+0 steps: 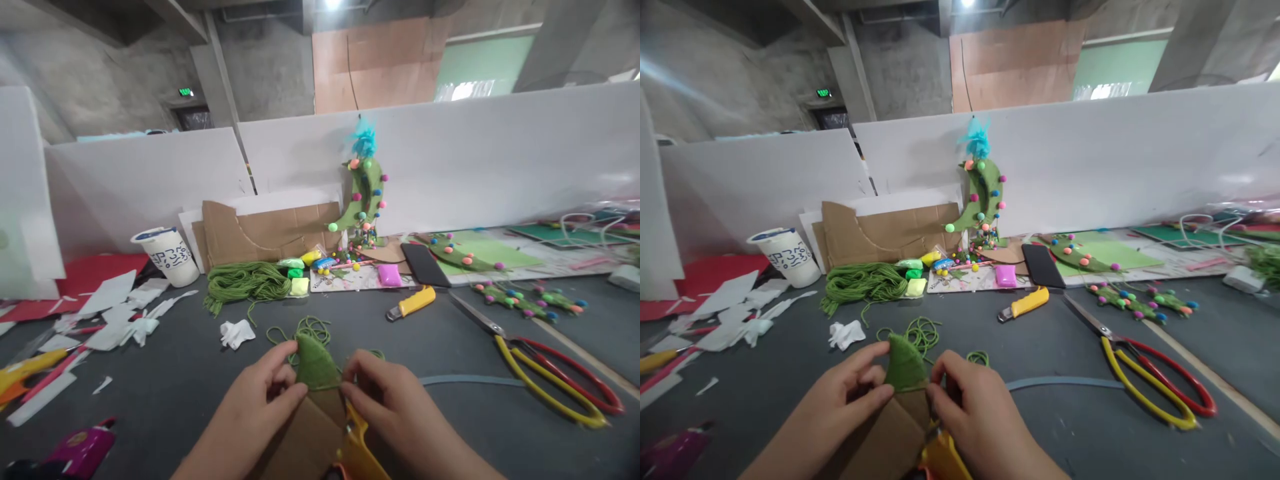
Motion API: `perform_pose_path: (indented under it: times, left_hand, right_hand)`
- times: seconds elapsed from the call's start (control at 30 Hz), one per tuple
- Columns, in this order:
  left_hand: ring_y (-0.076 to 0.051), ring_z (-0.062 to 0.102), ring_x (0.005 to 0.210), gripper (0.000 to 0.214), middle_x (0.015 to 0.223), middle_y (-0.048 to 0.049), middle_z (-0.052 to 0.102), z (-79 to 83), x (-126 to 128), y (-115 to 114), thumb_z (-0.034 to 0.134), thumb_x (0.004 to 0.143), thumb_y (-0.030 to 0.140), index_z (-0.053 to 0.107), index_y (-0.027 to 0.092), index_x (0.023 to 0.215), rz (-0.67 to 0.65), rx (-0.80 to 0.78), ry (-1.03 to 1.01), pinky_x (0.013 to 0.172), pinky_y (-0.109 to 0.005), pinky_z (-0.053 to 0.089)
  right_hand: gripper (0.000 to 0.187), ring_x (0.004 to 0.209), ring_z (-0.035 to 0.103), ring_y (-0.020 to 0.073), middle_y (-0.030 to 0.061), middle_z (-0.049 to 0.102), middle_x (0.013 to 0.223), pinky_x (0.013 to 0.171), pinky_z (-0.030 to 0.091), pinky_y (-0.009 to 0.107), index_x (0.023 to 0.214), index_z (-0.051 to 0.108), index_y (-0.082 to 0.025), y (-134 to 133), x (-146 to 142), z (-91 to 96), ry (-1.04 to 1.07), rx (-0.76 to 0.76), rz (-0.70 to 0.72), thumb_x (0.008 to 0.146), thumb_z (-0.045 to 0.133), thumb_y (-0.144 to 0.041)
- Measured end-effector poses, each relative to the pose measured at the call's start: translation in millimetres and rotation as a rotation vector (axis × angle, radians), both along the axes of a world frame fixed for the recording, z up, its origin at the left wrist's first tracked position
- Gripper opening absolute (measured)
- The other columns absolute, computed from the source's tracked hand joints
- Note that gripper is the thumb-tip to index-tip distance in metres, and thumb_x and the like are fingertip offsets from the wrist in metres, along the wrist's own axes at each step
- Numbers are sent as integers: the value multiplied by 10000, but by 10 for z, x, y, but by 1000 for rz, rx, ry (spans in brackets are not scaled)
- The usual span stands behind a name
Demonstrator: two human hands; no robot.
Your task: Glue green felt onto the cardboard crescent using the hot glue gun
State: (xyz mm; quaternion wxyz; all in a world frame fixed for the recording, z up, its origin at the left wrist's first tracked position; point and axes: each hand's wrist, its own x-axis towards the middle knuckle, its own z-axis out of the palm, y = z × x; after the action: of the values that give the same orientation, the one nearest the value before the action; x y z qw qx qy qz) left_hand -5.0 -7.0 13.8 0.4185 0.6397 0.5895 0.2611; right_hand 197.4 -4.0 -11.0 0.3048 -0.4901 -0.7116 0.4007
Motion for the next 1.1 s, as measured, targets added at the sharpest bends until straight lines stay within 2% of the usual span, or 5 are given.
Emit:
perform_pose_path:
  times: [0.13, 0.33, 0.8, 1.03, 1.1]
  left_hand:
    - [-160, 457, 610, 443, 616, 66, 424, -26, 8, -7, 514, 781, 337, 564, 174, 1190, 0, -22, 41, 593, -262, 357]
    - [-156, 480, 595, 438, 605, 60, 481, -75, -17, -3, 551, 778, 335, 591, 214, 1197, -16, -45, 37, 581, -245, 378]
    - [-157, 516, 568, 425, 591, 47, 520, -89, -54, 38, 511, 772, 296, 598, 180, 1171, -99, -2, 79, 566, -240, 389]
    - [-162, 525, 584, 393, 596, 45, 520, -122, -69, 45, 503, 788, 288, 602, 206, 1159, -88, -2, 79, 568, -238, 400]
    - [-165, 526, 592, 399, 601, 45, 512, -125, -65, 48, 501, 788, 289, 596, 195, 1164, -82, -11, 92, 577, -243, 399]
  right_hand:
    - [158, 577, 480, 119, -37, 546, 628, 525, 337, 201, 664, 485, -207, -34, 22, 29, -22, 40, -6, 761, 494, -82]
    - [99, 496, 449, 118, -49, 493, 533, 482, 281, 211, 684, 601, -205, -10, 60, 36, -185, 85, -49, 727, 535, -146]
    - [129, 470, 410, 102, -50, 474, 493, 473, 271, 203, 658, 644, -194, -18, 35, 65, -125, 58, -27, 732, 542, -166]
    - [158, 590, 524, 126, 15, 599, 627, 535, 343, 206, 639, 594, -187, -13, 9, 23, -58, 269, 206, 764, 501, -160]
    - [156, 579, 519, 128, 19, 602, 626, 524, 337, 210, 653, 601, -188, -19, 7, 6, -73, 268, 200, 763, 493, -166]
